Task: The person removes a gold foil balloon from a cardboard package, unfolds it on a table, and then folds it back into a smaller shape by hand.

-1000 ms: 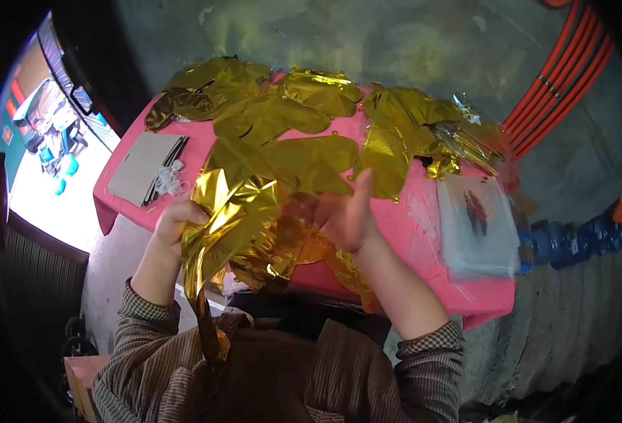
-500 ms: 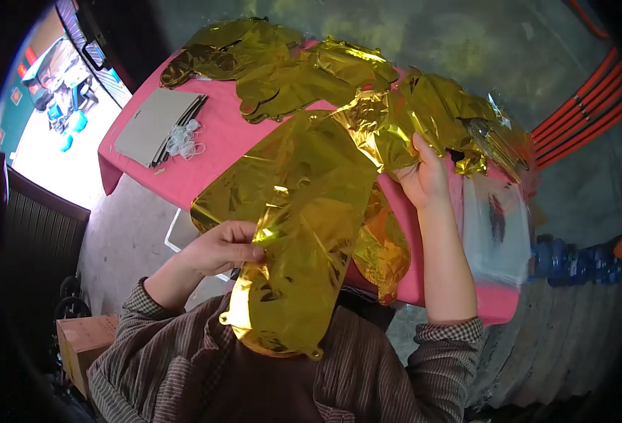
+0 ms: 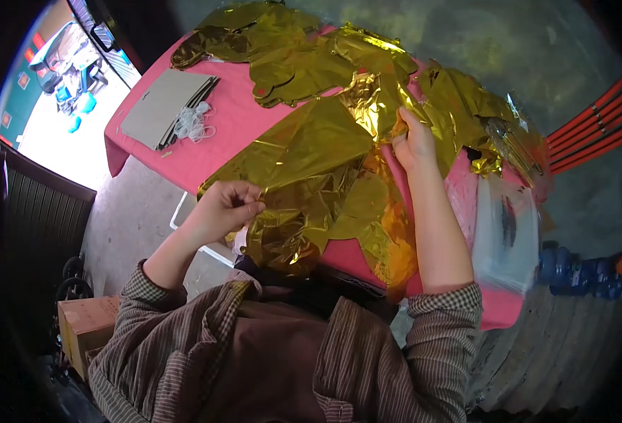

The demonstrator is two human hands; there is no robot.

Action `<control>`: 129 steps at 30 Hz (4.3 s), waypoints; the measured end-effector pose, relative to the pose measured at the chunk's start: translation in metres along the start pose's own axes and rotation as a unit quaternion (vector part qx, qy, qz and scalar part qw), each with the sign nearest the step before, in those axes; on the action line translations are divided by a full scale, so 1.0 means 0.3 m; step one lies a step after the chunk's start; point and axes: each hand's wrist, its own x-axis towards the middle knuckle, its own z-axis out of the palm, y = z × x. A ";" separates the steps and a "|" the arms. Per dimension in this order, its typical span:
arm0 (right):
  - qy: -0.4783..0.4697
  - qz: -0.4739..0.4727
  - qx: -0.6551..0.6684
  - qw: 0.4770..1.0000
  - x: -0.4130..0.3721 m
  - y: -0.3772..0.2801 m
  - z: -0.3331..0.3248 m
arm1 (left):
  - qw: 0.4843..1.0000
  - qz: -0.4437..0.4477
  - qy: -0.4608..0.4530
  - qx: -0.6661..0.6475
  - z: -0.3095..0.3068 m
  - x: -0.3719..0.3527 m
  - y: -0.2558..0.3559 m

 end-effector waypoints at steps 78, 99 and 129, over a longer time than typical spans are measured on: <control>-0.258 -0.224 -0.816 0.466 -0.303 0.251 0.143 | 0.851 0.359 -0.013 0.385 -0.031 0.298 -0.102; -0.254 -0.213 -0.881 0.336 -0.315 0.239 0.175 | 0.898 0.312 -0.059 0.303 -0.113 0.067 -0.101; -0.239 -0.185 -0.865 0.401 -0.326 0.260 0.186 | 0.882 0.338 -0.016 0.328 -0.082 0.098 -0.062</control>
